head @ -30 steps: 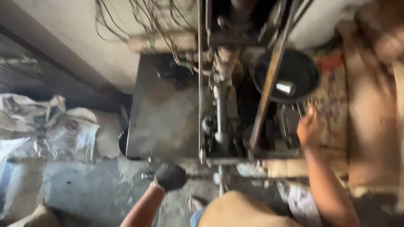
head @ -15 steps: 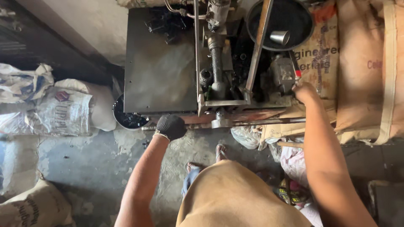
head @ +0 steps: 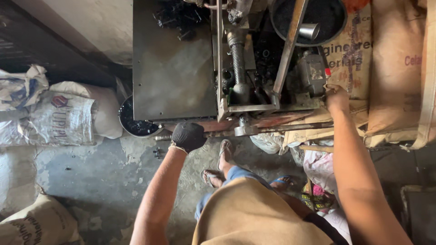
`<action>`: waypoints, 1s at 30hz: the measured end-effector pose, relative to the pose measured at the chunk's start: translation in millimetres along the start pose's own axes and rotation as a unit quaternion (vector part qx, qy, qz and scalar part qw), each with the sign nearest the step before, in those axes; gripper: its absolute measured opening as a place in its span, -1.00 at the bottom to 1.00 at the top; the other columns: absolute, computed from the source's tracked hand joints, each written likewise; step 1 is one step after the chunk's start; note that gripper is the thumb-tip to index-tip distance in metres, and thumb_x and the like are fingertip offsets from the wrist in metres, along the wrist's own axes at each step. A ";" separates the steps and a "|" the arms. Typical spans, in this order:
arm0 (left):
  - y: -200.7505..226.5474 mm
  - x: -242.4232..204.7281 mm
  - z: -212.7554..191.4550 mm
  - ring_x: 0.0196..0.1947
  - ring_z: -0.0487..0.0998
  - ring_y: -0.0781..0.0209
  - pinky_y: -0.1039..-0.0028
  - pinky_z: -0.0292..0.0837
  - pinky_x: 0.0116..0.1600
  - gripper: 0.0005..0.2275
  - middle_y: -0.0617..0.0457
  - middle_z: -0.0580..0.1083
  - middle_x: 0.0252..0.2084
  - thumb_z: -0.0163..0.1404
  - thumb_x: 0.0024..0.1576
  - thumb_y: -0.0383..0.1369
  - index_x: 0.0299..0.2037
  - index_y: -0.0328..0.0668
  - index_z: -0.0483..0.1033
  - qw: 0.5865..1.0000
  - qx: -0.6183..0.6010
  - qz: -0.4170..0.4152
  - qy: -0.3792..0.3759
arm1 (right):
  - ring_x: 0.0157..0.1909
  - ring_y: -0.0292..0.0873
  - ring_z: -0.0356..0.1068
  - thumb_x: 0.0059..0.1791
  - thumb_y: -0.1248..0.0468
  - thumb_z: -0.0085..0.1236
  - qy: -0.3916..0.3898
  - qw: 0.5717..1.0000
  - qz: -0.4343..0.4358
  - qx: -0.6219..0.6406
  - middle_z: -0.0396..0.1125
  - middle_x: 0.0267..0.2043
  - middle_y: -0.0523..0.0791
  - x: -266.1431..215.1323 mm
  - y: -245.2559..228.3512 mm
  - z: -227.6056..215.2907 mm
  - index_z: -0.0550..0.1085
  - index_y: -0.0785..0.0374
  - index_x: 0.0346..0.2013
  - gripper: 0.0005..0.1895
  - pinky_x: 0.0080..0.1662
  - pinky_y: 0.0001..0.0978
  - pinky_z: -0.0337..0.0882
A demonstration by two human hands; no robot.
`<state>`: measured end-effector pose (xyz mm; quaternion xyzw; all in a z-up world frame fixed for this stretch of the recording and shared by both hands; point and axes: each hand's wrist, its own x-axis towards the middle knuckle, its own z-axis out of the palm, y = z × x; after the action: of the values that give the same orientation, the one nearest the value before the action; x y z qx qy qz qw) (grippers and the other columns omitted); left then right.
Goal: The person operates a manual press machine by placing small metal pieces into the press, pulling a lever to activate the press, and then removing the pressed pieces. The person repeats this process multiple times, collecting the finished pieces in a container.
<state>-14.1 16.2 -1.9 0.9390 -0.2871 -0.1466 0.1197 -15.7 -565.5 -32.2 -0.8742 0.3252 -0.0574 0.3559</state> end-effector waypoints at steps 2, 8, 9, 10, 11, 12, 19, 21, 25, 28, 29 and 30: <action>-8.7 -3.8 -7.9 -0.28 0.61 -0.20 0.02 0.51 -0.17 -0.65 -0.13 0.59 -0.38 0.05 0.02 0.04 -0.45 -0.06 0.68 0.999 -0.030 0.019 -0.004 | -0.20 0.15 0.46 0.11 0.31 -0.04 -0.031 0.998 0.042 0.034 0.45 -0.19 0.17 -7.7 -2.8 -1.6 0.45 0.23 0.22 -0.63 -0.14 -0.04 0.43; -56.3 -33.3 -38.5 -0.28 0.64 -0.12 0.08 0.55 -0.18 -0.64 -0.09 0.59 -0.33 0.09 -0.02 0.10 -0.35 0.02 0.67 0.991 0.000 -0.075 -0.107 | -0.01 0.34 0.43 0.12 0.27 0.01 0.150 0.954 -0.214 -0.148 0.45 -0.06 0.22 -22.3 10.2 2.7 0.54 0.26 0.12 -0.69 0.03 0.10 0.40; -57.2 -35.4 -36.0 -0.29 0.64 -0.13 0.08 0.54 -0.20 -0.67 -0.08 0.59 -0.35 0.09 -0.03 0.06 -0.36 0.04 0.68 0.996 -0.017 -0.068 -0.062 | 0.02 0.33 0.42 0.13 0.27 0.00 0.149 0.952 -0.227 -0.142 0.45 -0.03 0.21 -25.3 13.2 5.4 0.53 0.25 0.13 -0.69 0.05 0.08 0.40; -57.5 -37.8 -33.0 -0.31 0.63 -0.14 0.07 0.53 -0.22 -0.70 -0.07 0.60 -0.37 0.08 -0.05 0.02 -0.36 0.05 0.68 0.997 -0.033 -0.062 -0.016 | 0.05 0.31 0.42 0.14 0.27 -0.01 0.148 0.950 -0.240 -0.136 0.44 0.00 0.20 -28.5 14.4 6.1 0.52 0.25 0.13 -0.69 0.08 0.07 0.39; -57.5 -39.0 -29.8 -0.33 0.63 -0.15 0.07 0.53 -0.24 -0.73 -0.06 0.61 -0.39 0.08 -0.06 -0.03 -0.37 0.06 0.69 0.997 -0.049 -0.054 0.028 | 0.08 0.29 0.42 0.15 0.26 -0.02 0.147 0.948 -0.251 -0.131 0.44 0.04 0.19 -29.0 11.9 5.1 0.52 0.24 0.14 -0.70 0.10 0.05 0.39; -58.5 -37.9 -27.6 -0.33 0.63 -0.14 0.08 0.53 -0.22 -0.73 -0.07 0.60 -0.39 0.09 -0.06 -0.01 -0.40 0.04 0.68 0.997 -0.032 -0.066 0.028 | 0.08 0.28 0.42 0.14 0.24 0.00 0.123 0.961 -0.213 -0.131 0.44 0.03 0.19 -25.7 4.7 2.8 0.52 0.23 0.14 -0.70 0.09 0.04 0.39; -59.2 -32.7 -27.3 -0.35 0.61 -0.15 0.08 0.52 -0.21 -0.74 -0.08 0.58 -0.43 0.14 -0.11 -0.06 -0.52 -0.04 0.66 0.995 -0.013 -0.096 -0.004 | 0.02 0.05 0.45 0.08 0.15 0.06 -0.047 0.973 -0.100 -0.203 0.48 0.07 -0.03 50.8 -136.2 3.0 0.61 0.02 -0.02 -0.75 0.05 -0.07 0.39; -57.7 -28.5 -33.2 -0.35 0.61 -0.15 0.07 0.51 -0.22 -0.76 -0.08 0.58 -0.43 0.15 -0.11 -0.08 -0.51 -0.04 0.65 0.992 -0.016 -0.116 -0.038 | -0.08 -0.14 0.56 0.07 0.20 0.13 -0.099 0.963 -0.250 -0.006 0.54 -0.11 0.00 66.9 -182.4 41.2 0.59 0.22 0.00 -0.74 -0.02 -0.33 0.47; -52.4 -25.9 -36.7 -0.32 0.63 -0.15 0.07 0.51 -0.21 -0.77 -0.08 0.57 -0.41 0.16 -0.08 -0.10 -0.48 -0.04 0.62 0.980 -0.040 -0.165 -0.103 | -0.09 -0.24 0.54 0.01 0.18 0.29 -0.160 0.943 -0.259 0.137 0.56 -0.12 -0.07 89.1 -247.9 144.1 0.61 0.25 -0.01 -0.70 -0.03 -0.43 0.49; -53.6 -24.3 -35.8 -0.29 0.62 -0.16 0.07 0.52 -0.21 -0.79 -0.08 0.57 -0.39 0.17 -0.11 -0.12 -0.47 -0.04 0.61 0.973 -0.045 -0.194 -0.118 | -0.11 -0.22 0.52 -0.05 0.24 0.34 -0.199 0.921 -0.276 0.192 0.53 -0.10 -0.06 106.2 -274.5 190.2 0.52 0.34 0.01 -0.62 -0.04 -0.40 0.48; -54.6 -24.8 -33.3 -0.28 0.62 -0.16 0.07 0.52 -0.20 -0.79 -0.08 0.56 -0.39 0.18 -0.12 -0.12 -0.47 -0.03 0.61 0.970 -0.046 -0.205 -0.126 | -0.10 -0.20 0.51 -0.06 0.25 0.35 -0.214 0.915 -0.278 0.200 0.52 -0.09 -0.05 110.4 -279.8 199.5 0.52 0.36 0.00 -0.61 -0.04 -0.39 0.48; -55.9 -25.5 -29.9 -0.29 0.61 -0.18 0.06 0.51 -0.20 -0.79 -0.11 0.56 -0.40 0.18 -0.13 -0.14 -0.48 -0.06 0.60 0.976 -0.058 -0.187 -0.097 | -0.09 -0.19 0.51 -0.07 0.26 0.36 -0.229 0.909 -0.281 0.207 0.52 -0.08 -0.05 113.5 -282.6 205.2 0.51 0.38 0.00 -0.60 -0.04 -0.38 0.47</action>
<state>4.2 80.1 13.8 0.9488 -0.1077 -0.2735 0.1155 290.2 -363.5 -12.6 -0.8252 -0.0430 -0.0196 0.5628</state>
